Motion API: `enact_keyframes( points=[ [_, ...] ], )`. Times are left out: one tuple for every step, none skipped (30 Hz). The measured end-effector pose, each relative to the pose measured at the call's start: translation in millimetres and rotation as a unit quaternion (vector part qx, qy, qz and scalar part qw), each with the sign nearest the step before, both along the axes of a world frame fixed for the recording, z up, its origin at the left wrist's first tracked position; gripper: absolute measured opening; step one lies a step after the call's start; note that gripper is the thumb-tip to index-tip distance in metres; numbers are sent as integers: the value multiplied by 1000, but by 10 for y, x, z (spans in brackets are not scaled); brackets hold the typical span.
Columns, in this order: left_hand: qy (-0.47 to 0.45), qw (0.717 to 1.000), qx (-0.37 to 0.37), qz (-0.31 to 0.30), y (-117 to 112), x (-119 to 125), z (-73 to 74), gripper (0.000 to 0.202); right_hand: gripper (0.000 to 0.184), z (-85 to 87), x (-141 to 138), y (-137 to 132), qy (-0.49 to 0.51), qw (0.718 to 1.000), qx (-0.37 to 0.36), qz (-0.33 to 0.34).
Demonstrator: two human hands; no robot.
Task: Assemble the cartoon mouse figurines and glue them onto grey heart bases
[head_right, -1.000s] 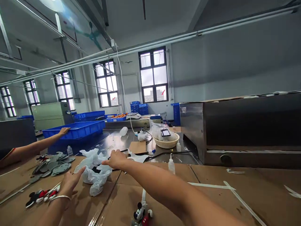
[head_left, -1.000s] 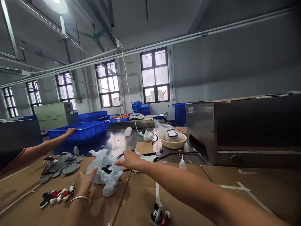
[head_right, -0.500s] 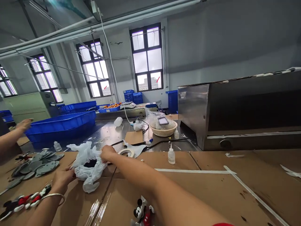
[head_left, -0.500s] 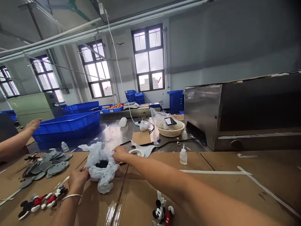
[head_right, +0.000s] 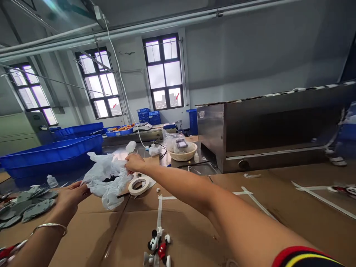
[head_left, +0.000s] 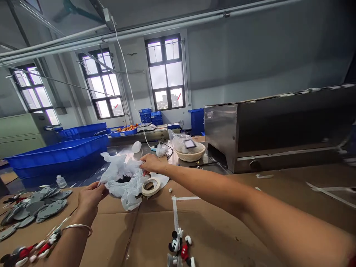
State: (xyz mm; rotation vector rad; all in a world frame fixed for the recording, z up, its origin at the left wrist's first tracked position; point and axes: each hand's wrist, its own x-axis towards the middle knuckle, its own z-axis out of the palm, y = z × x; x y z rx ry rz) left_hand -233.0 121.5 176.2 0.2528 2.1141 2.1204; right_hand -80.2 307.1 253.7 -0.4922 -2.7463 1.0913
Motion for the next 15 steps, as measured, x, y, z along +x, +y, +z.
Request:
enact_keyframes(
  points=[
    [0, 1000, 2, -16, 89, 66, 41, 18, 25, 32, 87, 44, 1, 1000, 5, -9],
    [-1, 999, 3, -33, 184, 131, 69, 18, 26, 54, 177, 87, 1, 1000, 10, -19],
    [-1, 999, 2, -49, 284, 191, 83, 18, 26, 68, 269, 130, 1, 999, 16, -30],
    [-2, 998, 1, -68, 387, 247, 86, 19, 26, 75, 362, 171, -1, 999, 22, -40],
    [-2, 996, -1, -86, 493, 297, 78, 21, 26, 78, 455, 214, -2, 998, 28, -51],
    [-3, 995, -3, -104, 601, 342, 64, 22, 27, 79, 547, 257, -4, 997, 35, -62],
    [-4, 993, -6, -121, 709, 382, 45, 23, 27, 78, 635, 302, -5, 996, 42, -74],
    [-4, 991, -10, -137, 818, 417, 23, 24, 27, 76, 719, 350, -4, 995, 50, -85],
    [-3, 988, -15, -152, 928, 447, 0, 25, 27, 72, 796, 400, -2, 994, 58, -97],
    [0, 986, -20, -166, 1037, 474, -23, 25, 27, 63, 868, 451, 0, 992, 66, -109],
    [4, 983, -26, -180, 1145, 497, -48, 26, 27, 46, 934, 501, 3, 990, 75, -121],
    [11, 981, -34, -192, 1251, 516, -74, 27, 27, 17, 993, 549, 5, 987, 84, -134],
    [19, 978, -45, -203, 1351, 532, -102, 28, 27, -26, 1049, 591, 5, 985, 93, -148],
    [29, 975, -56, -211, 1444, 543, -134, 29, 27, -85, 1101, 625, 4, 982, 101, -161],
    [42, 973, -70, -217, 1526, 550, -168, 29, 27, -161, 1150, 649, 1, 978, 108, -176]
  ],
)
